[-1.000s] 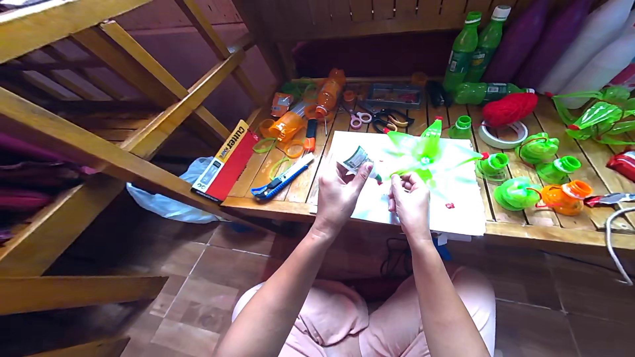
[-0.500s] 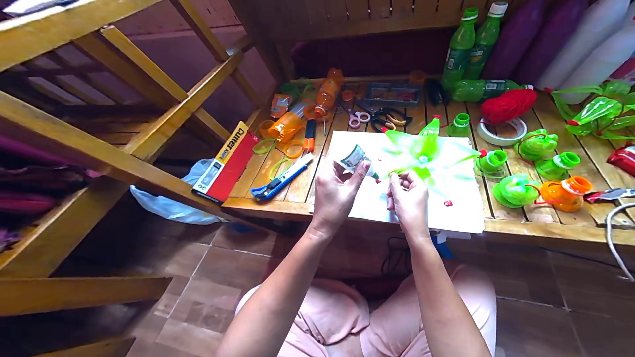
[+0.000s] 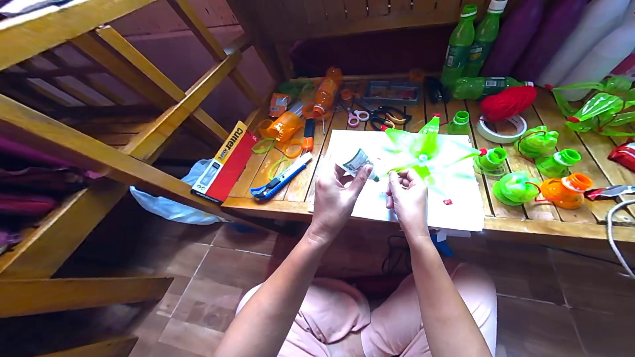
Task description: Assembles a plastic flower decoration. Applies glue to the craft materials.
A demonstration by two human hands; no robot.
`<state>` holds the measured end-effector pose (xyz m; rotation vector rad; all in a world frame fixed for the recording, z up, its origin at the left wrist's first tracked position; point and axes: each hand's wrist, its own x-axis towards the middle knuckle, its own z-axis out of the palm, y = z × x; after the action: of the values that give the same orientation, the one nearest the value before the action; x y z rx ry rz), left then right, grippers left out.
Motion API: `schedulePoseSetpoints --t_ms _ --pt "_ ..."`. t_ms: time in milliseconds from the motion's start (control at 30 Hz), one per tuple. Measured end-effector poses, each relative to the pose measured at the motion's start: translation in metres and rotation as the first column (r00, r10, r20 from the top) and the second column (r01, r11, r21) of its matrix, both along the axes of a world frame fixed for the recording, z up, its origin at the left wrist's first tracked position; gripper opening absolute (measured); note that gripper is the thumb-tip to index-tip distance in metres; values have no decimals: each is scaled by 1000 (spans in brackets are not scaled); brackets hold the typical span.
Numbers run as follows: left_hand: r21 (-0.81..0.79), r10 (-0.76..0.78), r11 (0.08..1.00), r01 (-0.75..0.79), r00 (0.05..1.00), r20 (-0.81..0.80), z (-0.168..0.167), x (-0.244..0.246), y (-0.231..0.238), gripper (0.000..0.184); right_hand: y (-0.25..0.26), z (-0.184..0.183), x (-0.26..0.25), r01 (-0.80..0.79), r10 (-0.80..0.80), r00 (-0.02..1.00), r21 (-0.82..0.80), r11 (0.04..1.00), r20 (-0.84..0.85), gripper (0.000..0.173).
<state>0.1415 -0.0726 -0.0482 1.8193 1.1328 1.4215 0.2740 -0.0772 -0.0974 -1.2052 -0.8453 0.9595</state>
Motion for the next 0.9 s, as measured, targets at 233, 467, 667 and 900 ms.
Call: schedulePoseSetpoints --t_ms 233,467,667,900 --pt "247 55 968 -39 997 -59 -19 -10 -4 44 0 -1 0 0 0 1000 14 1000 -11 10" --pt "299 37 954 -21 998 -47 -35 -7 -3 41 -1 -1 0 -7 7 1000 20 1000 -8 11" --pt "321 56 946 -38 997 -48 -35 -12 -3 43 0 -3 1 -8 8 1000 24 1000 -10 11" --pt "327 67 943 -52 997 -36 -36 -8 -1 43 0 -2 0 -8 8 1000 26 1000 -17 12"
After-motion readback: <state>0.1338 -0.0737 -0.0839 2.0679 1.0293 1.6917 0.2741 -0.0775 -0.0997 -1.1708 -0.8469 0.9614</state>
